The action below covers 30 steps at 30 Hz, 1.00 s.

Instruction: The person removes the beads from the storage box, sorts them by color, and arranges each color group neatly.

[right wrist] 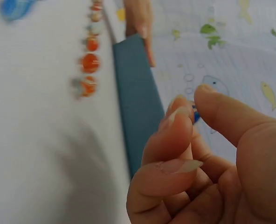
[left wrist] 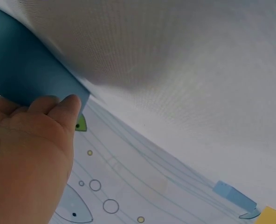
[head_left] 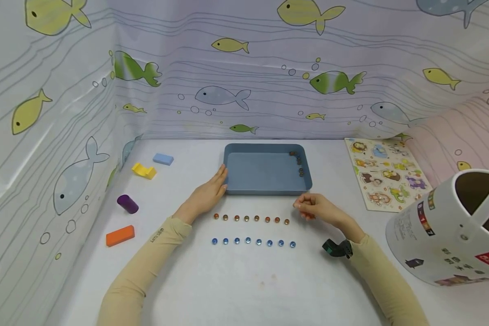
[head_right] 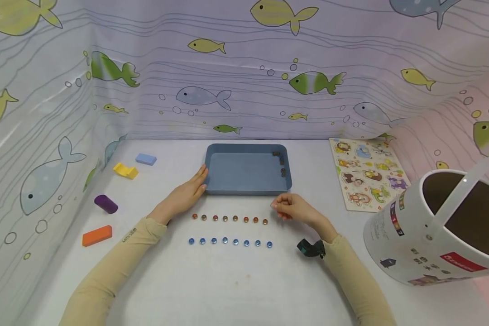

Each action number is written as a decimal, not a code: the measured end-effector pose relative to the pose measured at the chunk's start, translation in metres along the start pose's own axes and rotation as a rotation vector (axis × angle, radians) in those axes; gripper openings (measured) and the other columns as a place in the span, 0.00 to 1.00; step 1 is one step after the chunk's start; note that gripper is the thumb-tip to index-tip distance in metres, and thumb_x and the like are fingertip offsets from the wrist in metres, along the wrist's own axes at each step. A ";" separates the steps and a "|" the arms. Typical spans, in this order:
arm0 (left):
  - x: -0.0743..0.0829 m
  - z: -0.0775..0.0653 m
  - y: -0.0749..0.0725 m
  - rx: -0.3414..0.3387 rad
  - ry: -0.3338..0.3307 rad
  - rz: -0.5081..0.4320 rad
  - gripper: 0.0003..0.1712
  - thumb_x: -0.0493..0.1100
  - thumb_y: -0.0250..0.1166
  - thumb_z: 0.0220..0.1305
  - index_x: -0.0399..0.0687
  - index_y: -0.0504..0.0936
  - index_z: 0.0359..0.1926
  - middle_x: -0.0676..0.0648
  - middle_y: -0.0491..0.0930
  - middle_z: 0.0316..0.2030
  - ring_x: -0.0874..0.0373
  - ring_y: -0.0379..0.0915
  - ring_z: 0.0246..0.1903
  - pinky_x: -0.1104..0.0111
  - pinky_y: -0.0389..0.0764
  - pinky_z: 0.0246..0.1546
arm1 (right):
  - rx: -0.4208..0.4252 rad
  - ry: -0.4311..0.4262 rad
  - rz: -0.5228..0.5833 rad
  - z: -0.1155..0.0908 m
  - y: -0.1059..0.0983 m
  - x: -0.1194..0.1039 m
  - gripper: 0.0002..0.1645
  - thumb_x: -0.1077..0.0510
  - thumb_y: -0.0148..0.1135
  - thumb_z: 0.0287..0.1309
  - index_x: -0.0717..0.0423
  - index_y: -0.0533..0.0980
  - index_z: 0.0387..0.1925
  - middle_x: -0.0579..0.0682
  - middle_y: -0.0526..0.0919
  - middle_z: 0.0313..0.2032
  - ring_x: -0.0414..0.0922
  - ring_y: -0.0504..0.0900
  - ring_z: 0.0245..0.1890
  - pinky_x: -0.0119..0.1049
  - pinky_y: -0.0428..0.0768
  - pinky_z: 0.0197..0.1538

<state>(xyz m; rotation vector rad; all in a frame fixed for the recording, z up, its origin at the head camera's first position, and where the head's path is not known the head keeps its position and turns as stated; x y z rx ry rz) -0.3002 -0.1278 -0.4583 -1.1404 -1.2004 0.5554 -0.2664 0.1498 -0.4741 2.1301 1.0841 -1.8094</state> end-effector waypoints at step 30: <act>-0.001 0.000 0.001 0.000 0.005 -0.018 0.34 0.50 0.39 0.78 0.42 0.43 0.76 0.45 0.35 0.78 0.46 0.47 0.74 0.51 0.60 0.71 | -0.164 0.047 -0.066 -0.056 0.050 0.026 0.14 0.54 0.64 0.62 0.61 0.75 0.41 0.44 0.74 0.15 0.35 0.71 0.09 0.26 0.70 0.13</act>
Point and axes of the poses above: each hand's wrist, its own z-axis towards the middle knuckle, its own y-axis out of the palm, x = y × z, the point moved 10 cm from there along z, towards the middle knuckle
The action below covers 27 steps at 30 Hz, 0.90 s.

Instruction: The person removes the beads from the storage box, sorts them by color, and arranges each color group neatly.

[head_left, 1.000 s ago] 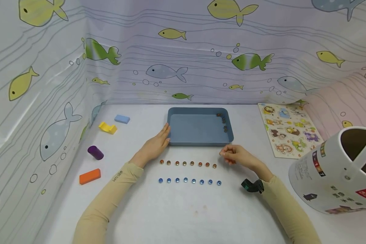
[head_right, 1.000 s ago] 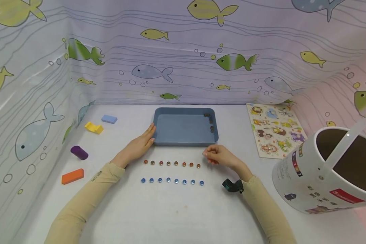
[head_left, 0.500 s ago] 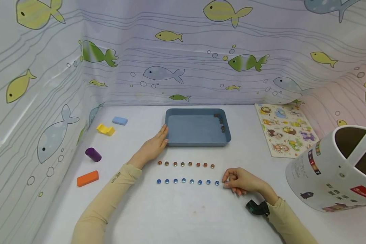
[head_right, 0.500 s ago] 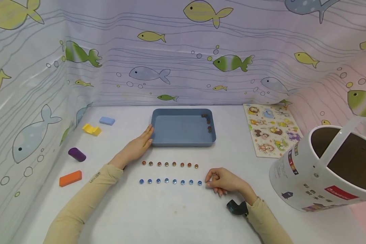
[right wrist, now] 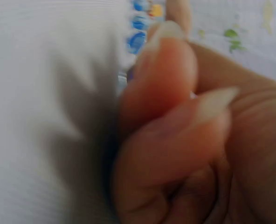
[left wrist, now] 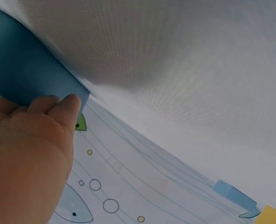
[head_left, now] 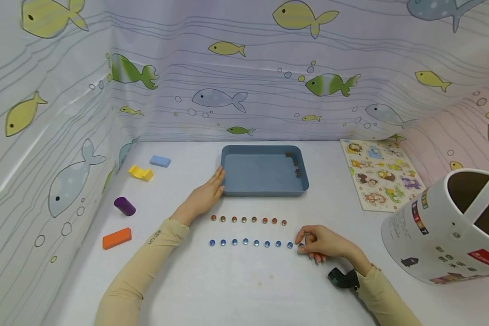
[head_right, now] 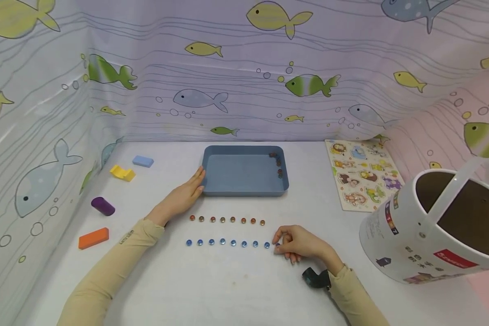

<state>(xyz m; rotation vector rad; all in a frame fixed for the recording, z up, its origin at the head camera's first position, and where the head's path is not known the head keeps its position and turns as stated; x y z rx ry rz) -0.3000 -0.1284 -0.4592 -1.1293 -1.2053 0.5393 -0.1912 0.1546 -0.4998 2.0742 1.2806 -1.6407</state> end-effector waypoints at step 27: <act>0.001 -0.002 -0.002 0.015 0.005 0.021 0.34 0.50 0.39 0.78 0.42 0.43 0.76 0.45 0.37 0.78 0.47 0.48 0.74 0.52 0.61 0.71 | 0.274 0.068 -0.252 0.113 -0.112 -0.062 0.26 0.49 0.49 0.72 0.68 0.74 0.55 0.63 0.82 0.50 0.57 0.82 0.50 0.55 0.72 0.63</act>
Point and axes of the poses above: each hand's wrist, its own z-axis towards the middle knuckle, its own y-axis out of the palm, x = y × z, the point moved 10 cm from there along z, towards the middle knuckle
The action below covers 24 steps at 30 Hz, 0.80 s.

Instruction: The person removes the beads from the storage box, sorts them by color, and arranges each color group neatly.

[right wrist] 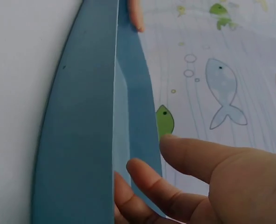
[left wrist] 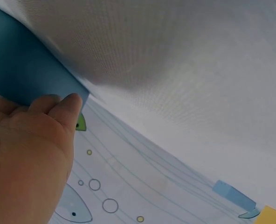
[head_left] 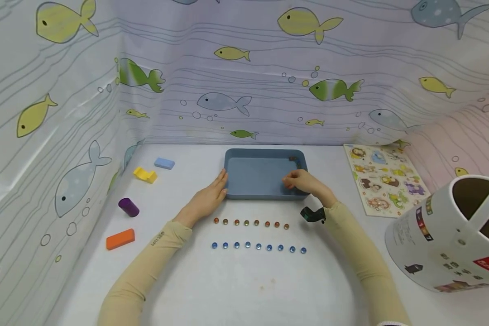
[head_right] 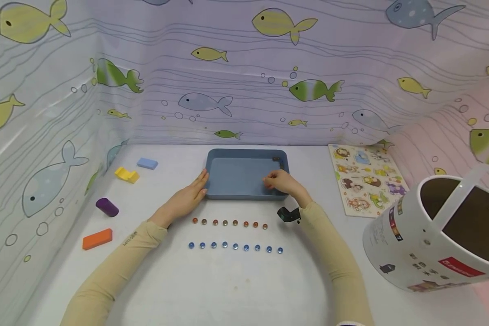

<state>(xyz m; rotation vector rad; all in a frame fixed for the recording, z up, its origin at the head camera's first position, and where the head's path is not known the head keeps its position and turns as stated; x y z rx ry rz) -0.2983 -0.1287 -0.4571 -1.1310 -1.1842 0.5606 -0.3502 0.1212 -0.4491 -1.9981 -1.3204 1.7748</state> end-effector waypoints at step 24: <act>-0.002 0.000 0.001 -0.031 -0.020 -0.008 0.34 0.51 0.38 0.78 0.43 0.42 0.77 0.47 0.33 0.78 0.47 0.47 0.74 0.52 0.60 0.72 | 0.375 -0.056 0.292 0.050 -0.046 0.010 0.28 0.45 0.48 0.72 0.63 0.70 0.60 0.63 0.80 0.54 0.57 0.80 0.55 0.52 0.74 0.62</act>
Point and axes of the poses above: each hand's wrist, its own z-axis towards the middle knuckle, its own y-axis out of the palm, x = y × z, the point moved 10 cm from there along z, towards the middle knuckle
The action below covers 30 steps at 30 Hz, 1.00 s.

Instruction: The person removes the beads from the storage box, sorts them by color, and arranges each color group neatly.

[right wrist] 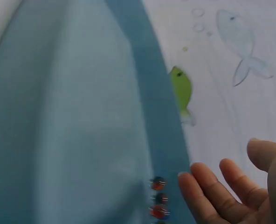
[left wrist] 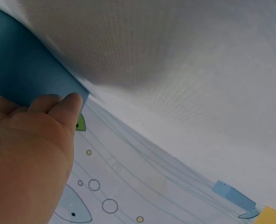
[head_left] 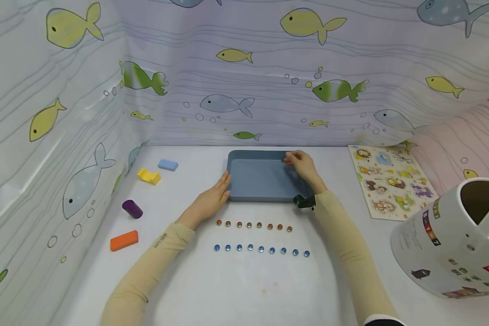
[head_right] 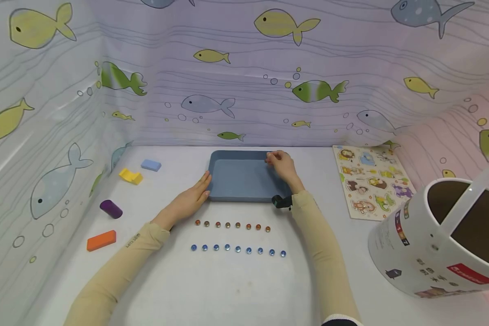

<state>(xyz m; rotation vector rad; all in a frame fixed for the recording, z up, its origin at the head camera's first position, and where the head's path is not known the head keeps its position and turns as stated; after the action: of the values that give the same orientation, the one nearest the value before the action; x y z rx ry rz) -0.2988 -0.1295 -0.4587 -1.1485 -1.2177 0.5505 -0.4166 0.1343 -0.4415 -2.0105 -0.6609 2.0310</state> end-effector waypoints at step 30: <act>0.002 0.001 -0.001 0.028 0.015 0.013 0.34 0.49 0.41 0.78 0.41 0.44 0.76 0.44 0.37 0.78 0.45 0.51 0.73 0.51 0.64 0.69 | 0.014 0.162 -0.145 0.035 0.026 0.025 0.15 0.56 0.54 0.69 0.62 0.79 0.48 0.56 0.83 0.35 0.36 0.78 0.23 0.26 0.79 0.28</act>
<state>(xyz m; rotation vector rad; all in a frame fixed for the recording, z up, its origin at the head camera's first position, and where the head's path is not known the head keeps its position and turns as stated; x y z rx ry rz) -0.2991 -0.1277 -0.4564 -1.1365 -1.1868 0.5662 -0.4478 0.1166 -0.4763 -2.0290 -0.7329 1.7656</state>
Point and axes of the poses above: each hand's wrist, its own z-axis towards the middle knuckle, its own y-axis out of the palm, x = y × z, the point moved 10 cm from there along z, towards the middle knuckle
